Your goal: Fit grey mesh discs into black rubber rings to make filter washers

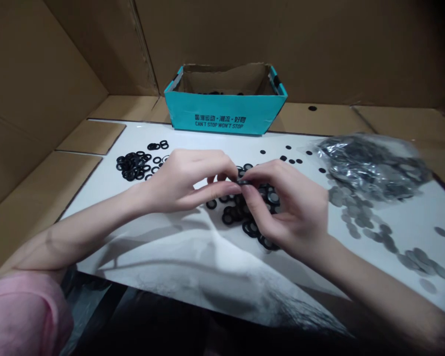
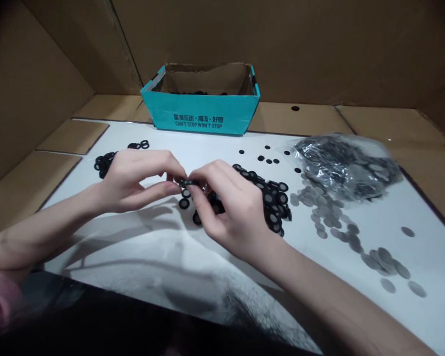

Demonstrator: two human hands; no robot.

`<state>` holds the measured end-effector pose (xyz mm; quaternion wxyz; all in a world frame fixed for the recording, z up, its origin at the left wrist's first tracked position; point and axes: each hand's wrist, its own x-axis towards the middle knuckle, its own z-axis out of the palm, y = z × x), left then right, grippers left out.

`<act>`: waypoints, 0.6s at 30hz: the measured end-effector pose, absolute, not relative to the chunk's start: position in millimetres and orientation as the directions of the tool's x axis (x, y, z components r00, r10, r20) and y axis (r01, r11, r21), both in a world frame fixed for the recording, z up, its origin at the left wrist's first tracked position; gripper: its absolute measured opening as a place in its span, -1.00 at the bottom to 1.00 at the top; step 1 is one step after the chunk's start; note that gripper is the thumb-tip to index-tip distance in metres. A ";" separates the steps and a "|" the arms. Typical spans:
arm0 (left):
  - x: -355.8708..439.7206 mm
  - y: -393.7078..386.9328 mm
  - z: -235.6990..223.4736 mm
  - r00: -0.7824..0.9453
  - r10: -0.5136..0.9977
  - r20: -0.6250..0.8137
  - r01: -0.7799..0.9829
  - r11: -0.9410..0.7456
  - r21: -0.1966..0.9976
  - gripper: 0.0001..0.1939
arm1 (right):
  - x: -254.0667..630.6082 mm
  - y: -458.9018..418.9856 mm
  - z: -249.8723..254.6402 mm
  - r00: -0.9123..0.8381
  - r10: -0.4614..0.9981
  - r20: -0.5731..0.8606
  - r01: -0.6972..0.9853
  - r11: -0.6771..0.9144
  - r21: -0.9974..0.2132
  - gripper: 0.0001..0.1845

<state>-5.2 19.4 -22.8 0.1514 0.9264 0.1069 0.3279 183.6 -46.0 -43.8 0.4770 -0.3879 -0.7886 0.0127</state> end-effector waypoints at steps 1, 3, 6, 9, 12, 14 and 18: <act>-5.9 19.5 -21.8 0.768 0.277 0.577 0.113 -0.946 0.303 -0.82 | 183.9 -45.8 -43.1 -0.268 0.620 0.737 0.613 0.700 -0.366 -0.87; -7.5 19.7 -20.5 0.779 0.236 0.581 0.124 -0.966 0.227 -0.83 | 184.3 -45.5 -42.0 -0.305 0.617 0.726 0.628 0.703 -0.334 -0.87; -10.0 20.3 -18.5 0.799 0.209 0.564 0.101 -0.971 0.217 -0.85 | 185.2 -45.5 -40.5 -0.339 0.616 0.711 0.616 0.717 -0.327 -0.86; -11.3 21.7 -17.2 0.810 0.217 0.545 0.078 -0.961 0.266 -0.84 | 185.8 -46.2 -38.7 -0.330 0.632 0.701 0.599 0.714 -0.361 -0.87; -11.0 23.2 -18.8 0.804 0.231 0.548 0.062 -0.949 0.309 -0.84 | 185.1 -47.0 -37.0 -0.297 0.651 0.698 0.602 0.695 -0.393 -0.86; -10.6 23.9 -20.5 0.808 0.247 0.535 0.056 -0.936 0.348 -0.86 | 184.5 -47.5 -36.2 -0.280 0.662 0.696 0.599 0.687 -0.412 -0.86; -10.1 23.9 -21.0 0.806 0.328 0.493 0.045 -0.864 0.501 -0.89 | 185.1 -48.7 -36.8 -0.233 0.712 0.662 0.551 0.658 -0.514 -0.91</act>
